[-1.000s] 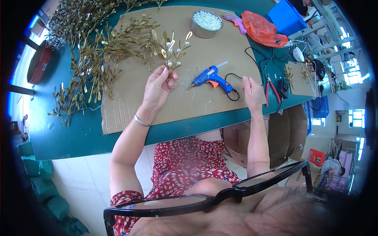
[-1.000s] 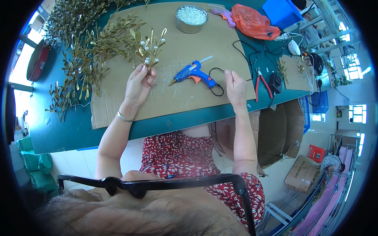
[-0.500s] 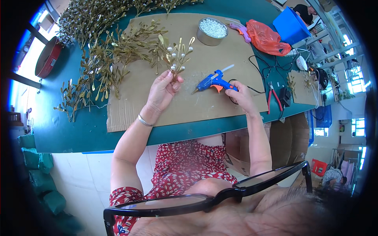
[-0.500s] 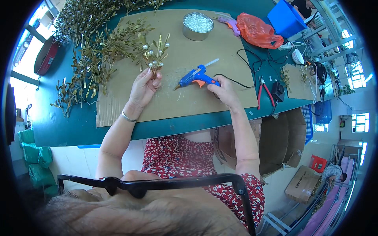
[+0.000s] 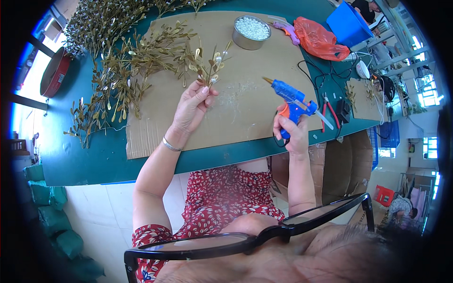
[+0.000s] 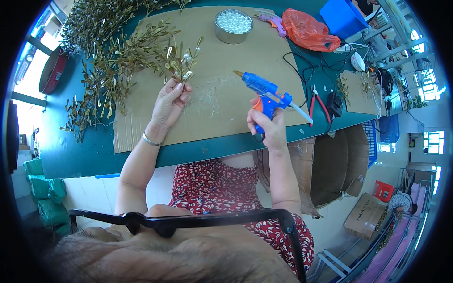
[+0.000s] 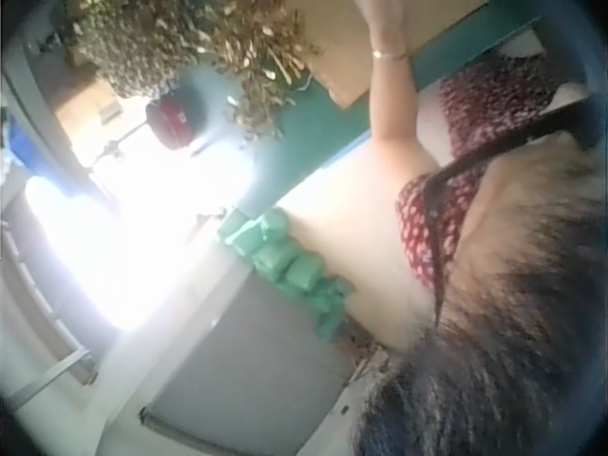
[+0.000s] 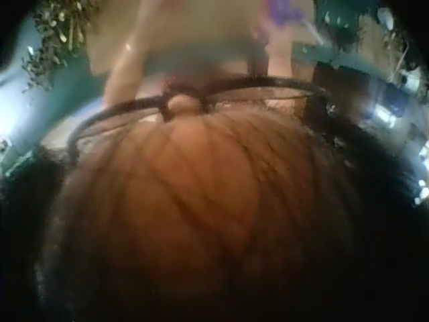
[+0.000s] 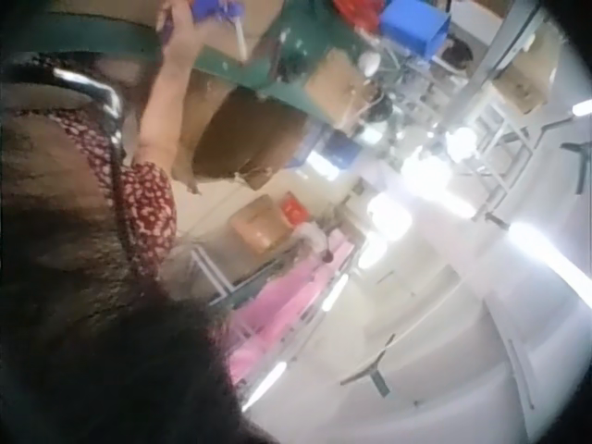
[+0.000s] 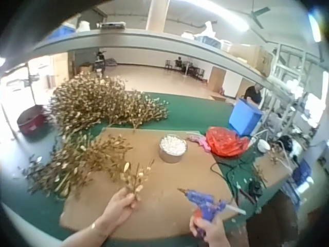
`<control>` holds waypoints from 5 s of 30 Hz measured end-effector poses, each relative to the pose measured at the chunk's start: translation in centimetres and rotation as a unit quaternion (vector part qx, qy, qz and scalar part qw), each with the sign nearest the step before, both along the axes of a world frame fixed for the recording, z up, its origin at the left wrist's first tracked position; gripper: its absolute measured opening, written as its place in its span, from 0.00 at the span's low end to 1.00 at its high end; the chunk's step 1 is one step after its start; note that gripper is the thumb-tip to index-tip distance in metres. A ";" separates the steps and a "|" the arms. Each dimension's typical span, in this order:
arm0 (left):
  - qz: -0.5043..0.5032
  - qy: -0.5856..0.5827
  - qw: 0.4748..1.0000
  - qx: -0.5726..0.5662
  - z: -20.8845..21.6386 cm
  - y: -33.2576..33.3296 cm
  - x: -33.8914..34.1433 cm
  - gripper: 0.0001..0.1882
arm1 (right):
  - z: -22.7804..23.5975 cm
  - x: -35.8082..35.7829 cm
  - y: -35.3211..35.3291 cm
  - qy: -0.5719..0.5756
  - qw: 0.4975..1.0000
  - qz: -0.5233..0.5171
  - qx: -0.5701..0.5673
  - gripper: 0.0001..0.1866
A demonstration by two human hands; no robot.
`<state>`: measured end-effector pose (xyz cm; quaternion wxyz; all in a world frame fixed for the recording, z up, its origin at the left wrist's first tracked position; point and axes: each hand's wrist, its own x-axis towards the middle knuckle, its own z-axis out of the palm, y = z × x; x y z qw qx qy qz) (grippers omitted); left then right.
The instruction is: The person applies hot glue to artificial leaf branches with a glue gun and attaches pearl beads onto the branches by hand.
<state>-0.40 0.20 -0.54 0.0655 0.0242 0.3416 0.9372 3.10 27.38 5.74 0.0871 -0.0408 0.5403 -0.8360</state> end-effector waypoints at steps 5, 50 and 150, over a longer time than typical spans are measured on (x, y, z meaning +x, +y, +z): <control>-0.079 0.010 0.996 0.051 0.1 -0.2 0.3 0.11 | 0.2 0.9 -0.9 0.030 0.995 0.016 0.089 0.15; 0.006 -0.004 0.998 -0.058 -1.1 0.5 0.1 0.14 | 1.1 2.2 -2.0 0.025 0.988 0.047 0.147 0.15; 0.055 -0.010 0.993 -0.108 0.5 0.4 -0.3 0.23 | -0.6 -32.3 -5.6 0.312 0.657 0.032 0.685 0.08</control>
